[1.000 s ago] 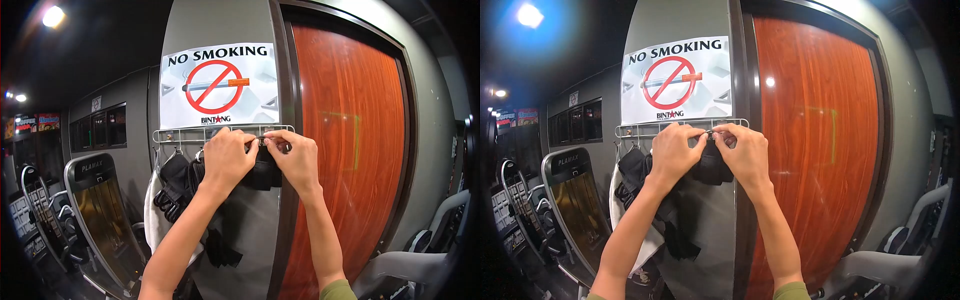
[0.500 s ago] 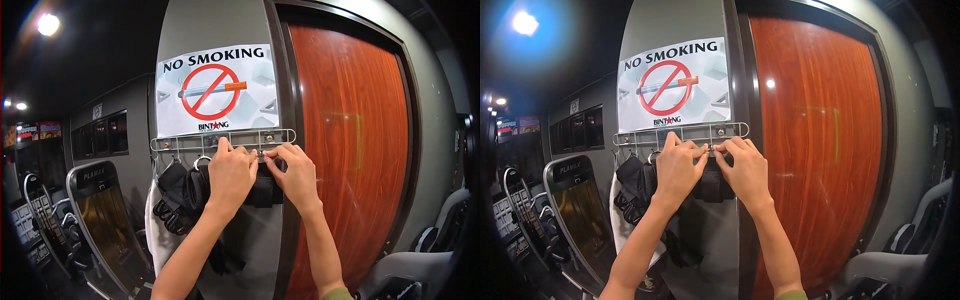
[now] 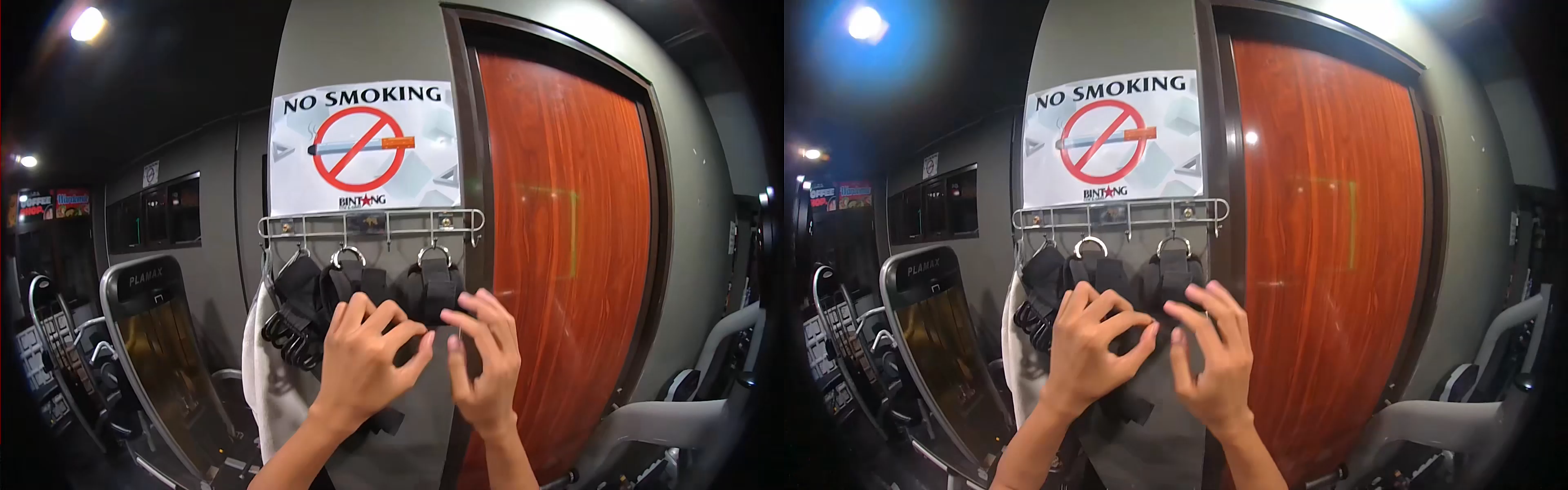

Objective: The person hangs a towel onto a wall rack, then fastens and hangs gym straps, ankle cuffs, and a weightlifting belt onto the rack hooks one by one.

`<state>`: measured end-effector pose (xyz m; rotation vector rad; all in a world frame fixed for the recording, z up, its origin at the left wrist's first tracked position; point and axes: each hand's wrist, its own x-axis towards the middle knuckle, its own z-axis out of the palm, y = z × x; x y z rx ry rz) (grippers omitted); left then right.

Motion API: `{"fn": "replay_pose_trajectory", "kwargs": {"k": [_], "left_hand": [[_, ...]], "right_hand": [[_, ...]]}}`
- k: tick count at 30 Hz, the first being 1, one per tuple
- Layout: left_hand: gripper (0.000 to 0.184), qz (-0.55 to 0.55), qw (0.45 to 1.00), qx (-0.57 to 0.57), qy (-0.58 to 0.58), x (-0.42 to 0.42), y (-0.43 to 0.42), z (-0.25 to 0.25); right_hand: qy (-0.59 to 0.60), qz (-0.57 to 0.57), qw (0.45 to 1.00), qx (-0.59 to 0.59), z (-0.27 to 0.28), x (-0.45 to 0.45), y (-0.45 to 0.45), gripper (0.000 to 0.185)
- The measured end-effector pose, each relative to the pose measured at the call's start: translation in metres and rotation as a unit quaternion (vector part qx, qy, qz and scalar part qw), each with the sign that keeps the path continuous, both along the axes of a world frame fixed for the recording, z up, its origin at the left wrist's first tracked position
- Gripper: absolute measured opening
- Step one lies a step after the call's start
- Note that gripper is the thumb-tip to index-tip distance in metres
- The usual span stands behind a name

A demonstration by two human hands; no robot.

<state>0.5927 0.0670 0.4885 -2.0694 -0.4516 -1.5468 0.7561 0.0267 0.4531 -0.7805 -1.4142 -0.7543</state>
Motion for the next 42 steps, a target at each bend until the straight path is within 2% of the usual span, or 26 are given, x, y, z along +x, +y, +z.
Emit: {"fn": "replay_pose_trajectory", "kwargs": {"k": [2,4,5,9,11,15,20,25,27,28,29,31,32,33,34,36,37,39,40,42], "left_hand": [[0.010,-0.019,0.999,-0.042,-0.001,-0.021,-0.011,-0.010],[0.011,-0.061,0.988,-0.138,0.004,-0.046,-0.018,-0.021],[0.010,-0.042,0.989,-0.138,0.006,-0.060,-0.021,-0.026],[0.008,0.013,0.982,-0.190,-0.012,-0.122,-0.027,-0.054],[0.006,-0.004,0.967,-0.252,-0.025,-0.156,-0.029,-0.072],[0.006,0.074,0.936,-0.343,0.033,-0.233,-0.035,-0.110],[0.012,0.093,0.881,-0.464,0.000,-0.312,-0.055,-0.174],[0.018,0.136,0.821,-0.552,-0.045,-0.381,-0.075,-0.260],[0.020,0.153,0.766,-0.614,-0.110,-0.398,-0.087,-0.293],[0.021,0.135,0.748,-0.633,-0.148,-0.404,-0.092,-0.316],[0.029,0.131,0.698,-0.682,-0.174,-0.407,-0.098,-0.334],[0.040,0.134,0.712,-0.661,-0.194,-0.405,-0.107,-0.373],[0.047,0.139,0.692,-0.677,-0.207,-0.402,-0.111,-0.388],[0.049,0.140,0.705,-0.665,-0.200,-0.400,-0.113,-0.400],[0.050,0.154,0.694,-0.674,-0.202,-0.396,-0.115,-0.410],[0.055,0.166,0.651,-0.706,-0.222,-0.386,-0.118,-0.415],[0.055,0.165,0.649,-0.708,-0.223,-0.385,-0.119,-0.425],[0.055,0.187,0.685,-0.668,-0.223,-0.381,-0.118,-0.443],[0.056,0.202,0.673,-0.680,-0.209,-0.380,-0.119,-0.446],[0.057,0.179,0.650,-0.707,-0.216,-0.385,-0.116,-0.446]], "right_hand": [[-0.013,0.076,0.996,-0.033,-0.018,-0.017,-0.011,0.031],[-0.002,0.159,0.982,-0.103,-0.036,-0.038,-0.021,0.035],[0.011,0.198,0.970,-0.138,-0.044,-0.049,-0.024,0.037],[0.032,0.298,0.906,-0.299,-0.090,-0.091,-0.021,0.035],[0.053,0.363,0.848,-0.383,-0.119,-0.117,-0.012,0.031],[0.040,0.396,0.768,-0.502,-0.165,-0.170,0.002,0.026],[0.010,0.428,0.666,-0.611,-0.217,-0.240,0.009,0.027],[-0.056,0.433,0.600,-0.670,-0.279,-0.293,0.014,0.036],[-0.113,0.393,0.639,-0.651,-0.312,-0.309,0.015,0.043],[-0.104,0.381,0.592,-0.702,-0.320,-0.316,0.015,0.049],[-0.107,0.383,0.587,-0.705,-0.334,-0.324,0.015,0.049],[-0.140,0.323,0.630,-0.692,-0.364,-0.336,0.009,0.053],[-0.130,0.329,0.628,-0.693,-0.373,-0.341,0.005,0.056],[-0.133,0.331,0.623,-0.696,-0.375,-0.345,0.002,0.056],[-0.109,0.324,0.640,-0.689,-0.375,-0.349,0.000,0.057],[-0.069,0.310,0.667,-0.674,-0.379,-0.354,-0.003,0.061],[-0.069,0.309,0.666,-0.676,-0.379,-0.354,-0.003,0.061],[-0.041,0.322,0.649,-0.688,-0.379,-0.349,-0.004,0.063],[-0.053,0.306,0.680,-0.665,-0.386,-0.347,-0.003,0.060],[-0.044,0.313,0.683,-0.658,-0.390,-0.346,-0.002,0.060]]}}
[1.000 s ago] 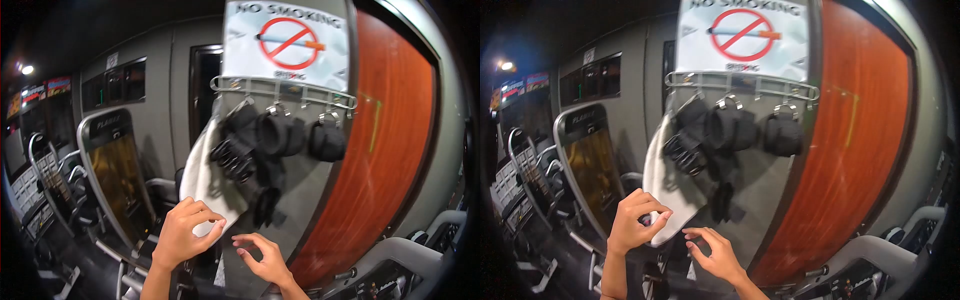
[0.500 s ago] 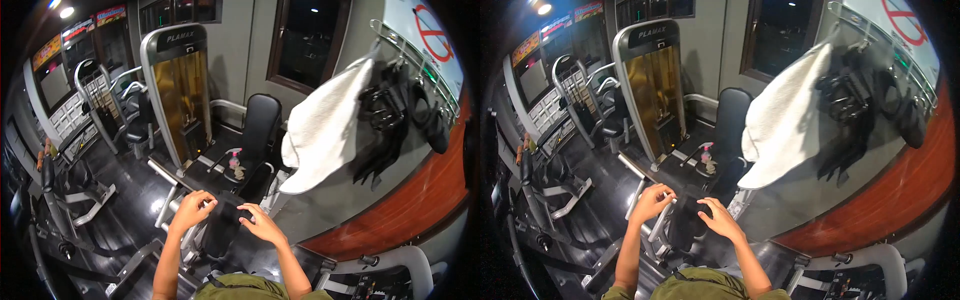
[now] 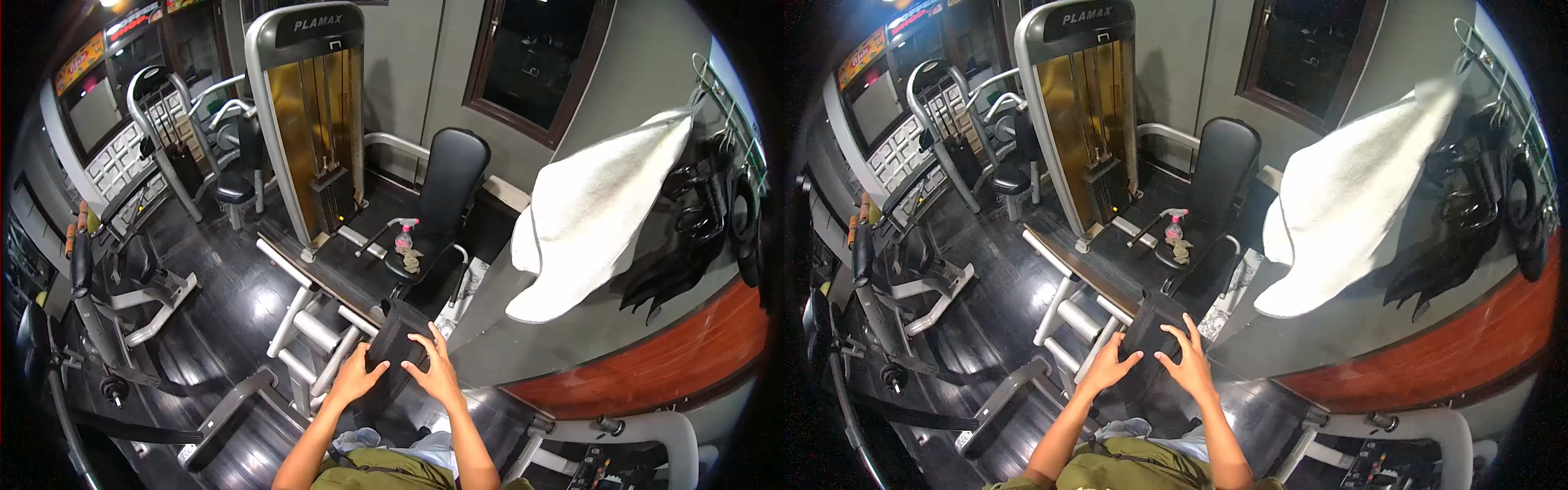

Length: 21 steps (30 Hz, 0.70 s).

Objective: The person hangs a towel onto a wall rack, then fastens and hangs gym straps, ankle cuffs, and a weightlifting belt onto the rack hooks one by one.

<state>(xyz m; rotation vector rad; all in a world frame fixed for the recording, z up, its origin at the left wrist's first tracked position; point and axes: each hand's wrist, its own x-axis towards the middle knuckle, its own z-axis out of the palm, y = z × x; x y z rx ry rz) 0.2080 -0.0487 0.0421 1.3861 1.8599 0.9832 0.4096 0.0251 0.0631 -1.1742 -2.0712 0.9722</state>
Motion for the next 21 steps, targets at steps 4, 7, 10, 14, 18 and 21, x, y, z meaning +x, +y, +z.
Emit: {"fn": "replay_pose_trajectory", "kwargs": {"k": [4,7,10,14,18,21], "left_hand": [[0.055,-0.079,0.976,-0.028,-0.199,-0.011,0.006,-0.001],[0.059,-0.092,0.953,-0.054,-0.284,-0.015,0.009,0.005],[0.062,-0.092,0.937,-0.090,-0.324,-0.010,0.005,0.005],[0.062,-0.103,0.936,-0.085,-0.327,0.004,0.002,0.035],[0.060,-0.163,0.903,-0.076,-0.391,0.008,0.012,0.038],[0.067,-0.193,0.887,-0.066,-0.414,0.016,0.017,0.052]], "right_hand": [[0.028,0.003,0.999,-0.015,-0.006,0.006,0.002,0.060],[0.032,0.001,0.999,-0.032,-0.005,0.011,0.000,0.060],[0.048,-0.001,0.998,-0.046,-0.009,0.020,-0.005,0.055],[0.091,-0.007,0.994,-0.058,0.003,0.040,-0.010,0.047],[0.181,-0.011,0.983,-0.038,0.024,0.063,-0.012,0.069],[0.182,-0.011,0.983,0.029,0.030,0.078,-0.013,0.072]]}}
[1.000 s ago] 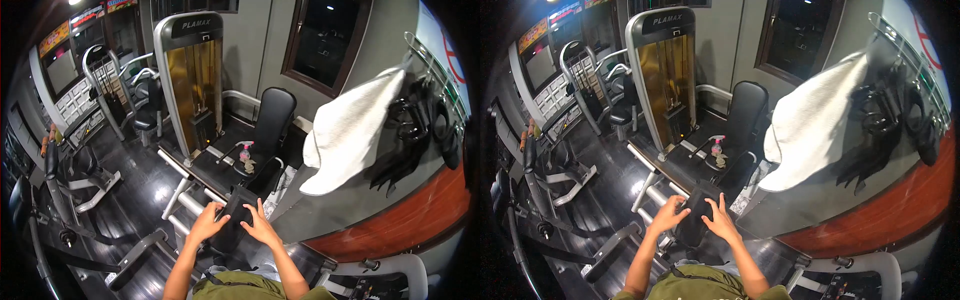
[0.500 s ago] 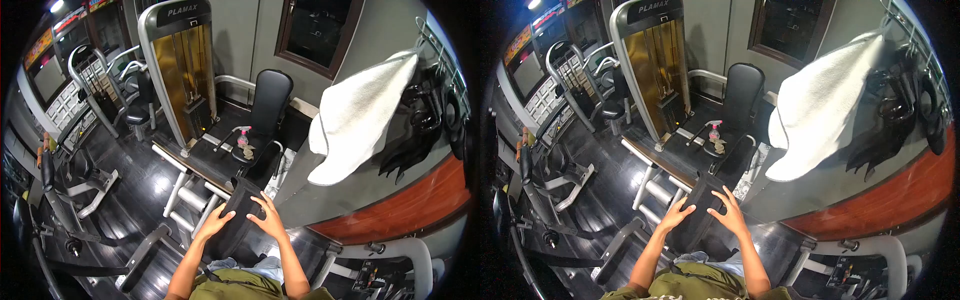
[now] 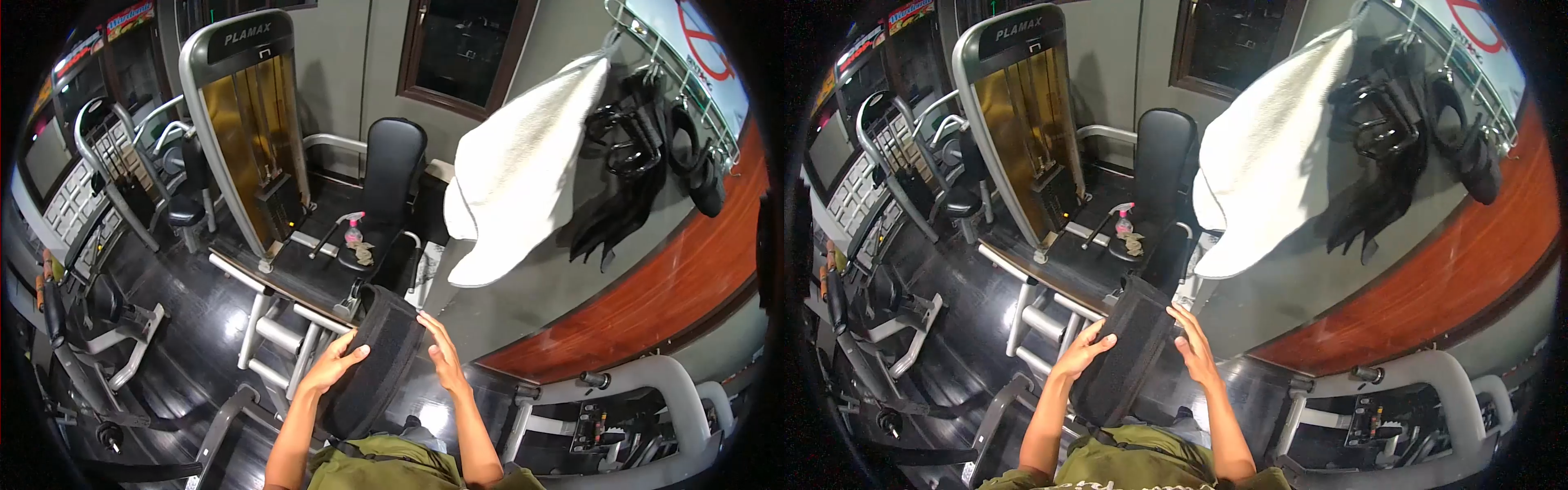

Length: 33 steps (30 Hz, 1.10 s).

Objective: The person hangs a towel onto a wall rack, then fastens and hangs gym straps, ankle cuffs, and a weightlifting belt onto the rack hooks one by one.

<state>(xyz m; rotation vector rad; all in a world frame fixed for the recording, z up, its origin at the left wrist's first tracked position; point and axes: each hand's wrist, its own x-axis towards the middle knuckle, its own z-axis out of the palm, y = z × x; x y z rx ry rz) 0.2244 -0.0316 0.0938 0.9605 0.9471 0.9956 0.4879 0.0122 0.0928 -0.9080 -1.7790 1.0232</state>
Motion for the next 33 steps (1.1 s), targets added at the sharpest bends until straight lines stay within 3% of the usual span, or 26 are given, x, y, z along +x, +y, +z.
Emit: {"fn": "replay_pose_trajectory", "kwargs": {"k": [2,7,10,14,16,18,20,23,25,28,31,33], "left_hand": [[0.083,0.015,1.000,-0.006,-0.008,0.007,0.002,-0.003],[0.084,0.000,1.000,-0.013,0.005,0.023,0.003,0.019],[0.078,0.002,1.000,0.003,0.001,0.035,0.003,0.039],[0.065,-0.009,0.996,0.050,-0.074,0.050,0.004,0.078],[0.070,-0.008,0.988,0.081,-0.132,0.053,0.008,0.087],[0.075,-0.011,0.987,0.090,-0.132,0.059,0.013,0.103],[0.079,-0.004,0.982,0.140,-0.124,0.066,0.019,0.114],[0.086,0.003,0.981,0.133,-0.138,0.071,0.029,0.123],[0.103,-0.022,0.977,0.165,-0.132,0.067,0.030,0.125],[0.110,-0.023,0.976,0.176,-0.129,0.054,0.030,0.102],[0.108,-0.017,0.979,0.154,-0.131,0.056,0.021,0.085],[0.105,0.003,0.980,0.145,-0.138,0.060,0.011,0.069]], "right_hand": [[-0.003,-0.019,1.000,0.003,0.006,0.006,-0.002,0.077],[0.029,-0.056,0.998,0.004,0.011,0.037,-0.003,0.077],[-0.017,-0.082,0.995,0.062,0.009,0.060,0.005,0.073],[-0.057,-0.154,0.986,-0.001,-0.006,0.084,0.016,0.070],[0.001,-0.136,0.983,-0.126,-0.039,0.103,0.028,0.068],[-0.006,-0.150,0.984,-0.099,-0.065,0.117,0.032,0.063],[-0.061,-0.132,0.964,-0.221,-0.094,0.134,0.034,0.059],[-0.086,-0.181,0.934,-0.295,-0.106,0.145,0.022,0.052],[-0.107,-0.217,0.935,-0.260,-0.112,0.154,0.017,0.048],[-0.107,-0.279,0.941,-0.161,-0.107,0.163,0.014,0.046],[-0.125,-0.315,0.934,-0.115,-0.090,0.179,0.021,0.056],[-0.122,-0.299,0.931,-0.169,-0.072,0.181,0.028,0.057]]}}
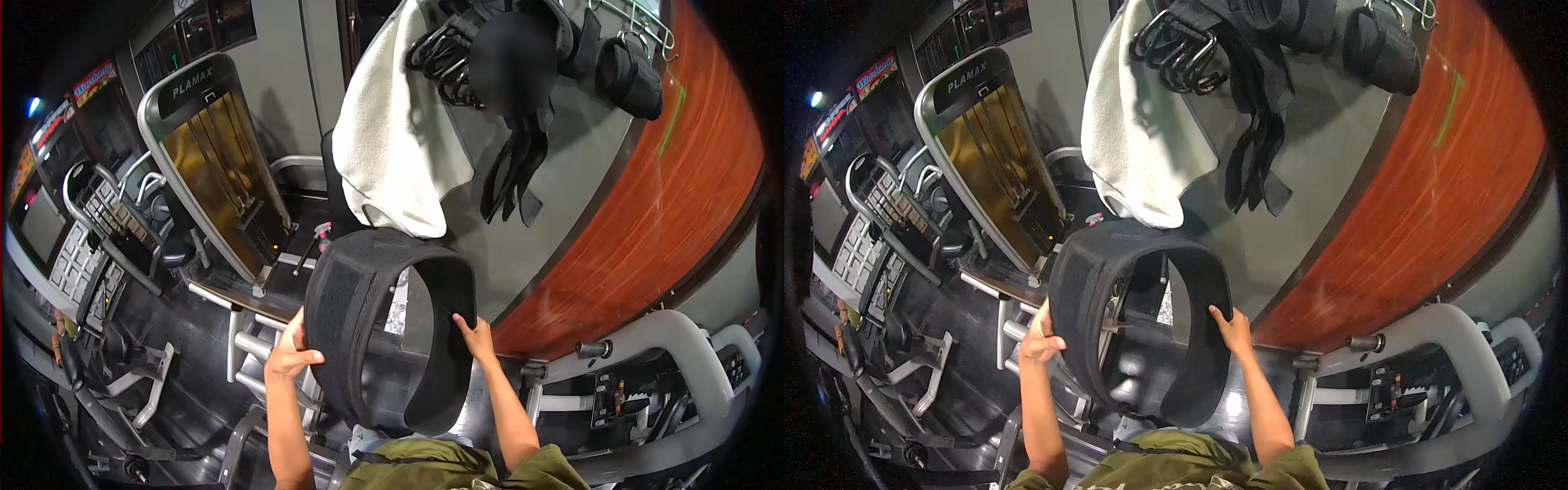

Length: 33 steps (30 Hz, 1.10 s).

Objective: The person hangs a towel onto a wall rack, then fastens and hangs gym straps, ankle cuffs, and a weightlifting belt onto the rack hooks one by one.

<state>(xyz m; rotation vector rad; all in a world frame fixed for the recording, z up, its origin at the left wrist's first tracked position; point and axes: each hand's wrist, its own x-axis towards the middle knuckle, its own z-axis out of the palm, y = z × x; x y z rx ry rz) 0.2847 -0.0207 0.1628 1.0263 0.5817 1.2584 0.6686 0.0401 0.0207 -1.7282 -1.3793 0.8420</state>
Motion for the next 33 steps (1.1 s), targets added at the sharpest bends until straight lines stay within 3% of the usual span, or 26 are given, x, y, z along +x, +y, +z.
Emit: {"fn": "replay_pose_trajectory", "kwargs": {"k": [2,3,5,8,10,11,13,14,17,21,23,25,27,28,29,30,31,33], "left_hand": [[0.097,-0.003,0.998,-0.046,0.042,-0.005,-0.008,-0.032],[0.095,-0.018,0.995,-0.080,0.061,-0.006,-0.014,-0.043],[0.088,0.010,0.993,-0.089,0.079,0.002,-0.027,-0.052],[0.082,0.094,0.984,-0.119,0.095,0.026,-0.041,-0.049],[0.099,0.173,0.977,-0.074,0.105,0.048,-0.041,-0.044],[0.106,0.220,0.968,-0.051,0.108,0.060,-0.044,-0.040],[0.114,0.301,0.930,0.037,0.208,0.064,-0.044,-0.061],[0.113,0.323,0.926,0.015,0.195,0.071,-0.052,-0.054],[0.106,0.359,0.899,0.050,0.246,0.069,-0.062,-0.076],[0.091,0.323,0.923,-0.010,0.210,0.072,-0.070,-0.058],[0.093,0.333,0.930,0.001,0.158,0.066,-0.066,-0.074],[0.095,0.337,0.939,-0.030,-0.052,0.072,-0.065,-0.063],[0.099,0.330,0.941,-0.025,-0.072,0.070,-0.063,-0.074],[0.096,0.311,0.942,-0.071,-0.107,0.073,-0.061,-0.077],[0.094,0.289,0.939,-0.117,-0.141,0.074,-0.058,-0.082],[0.080,0.270,0.956,-0.109,-0.039,0.070,-0.055,-0.094],[0.080,0.261,0.958,-0.108,-0.038,0.070,-0.053,-0.093],[0.082,0.222,0.967,-0.120,0.032,0.070,-0.050,-0.089]], "right_hand": [[0.034,0.034,0.997,-0.064,0.036,-0.005,0.003,0.060],[0.033,0.041,0.996,-0.067,0.023,-0.003,0.011,0.060],[0.213,0.109,0.966,-0.096,-0.011,-0.005,0.030,0.055],[0.261,0.170,0.921,-0.234,-0.002,-0.017,0.035,0.055],[0.264,0.214,0.882,-0.328,0.009,-0.031,0.032,0.046],[0.263,0.223,0.878,-0.333,-0.009,-0.026,0.026,0.046],[0.482,0.334,0.790,-0.178,-0.053,-0.007,0.006,0.044],[0.482,0.341,0.786,-0.182,-0.055,-0.010,0.005,0.044],[0.462,0.245,0.804,-0.284,-0.051,-0.023,0.006,0.044],[0.357,0.285,0.840,-0.291,-0.006,-0.037,-0.005,0.051],[0.435,0.305,0.818,-0.219,0.003,-0.029,-0.024,0.058],[0.416,0.274,0.846,-0.192,0.009,-0.025,-0.044,0.056],[0.569,0.162,0.771,-0.238,0.019,-0.020,-0.061,0.057],[0.603,0.075,0.768,-0.203,0.023,-0.034,-0.067,0.060],[0.604,0.069,0.769,-0.198,0.027,-0.033,-0.069,0.060],[0.602,0.091,0.771,-0.186,0.032,-0.032,-0.072,0.059],[0.601,0.112,0.772,-0.173,0.047,-0.035,-0.075,0.058],[0.614,0.050,0.768,-0.174,0.061,-0.044,-0.083,0.059]]}}
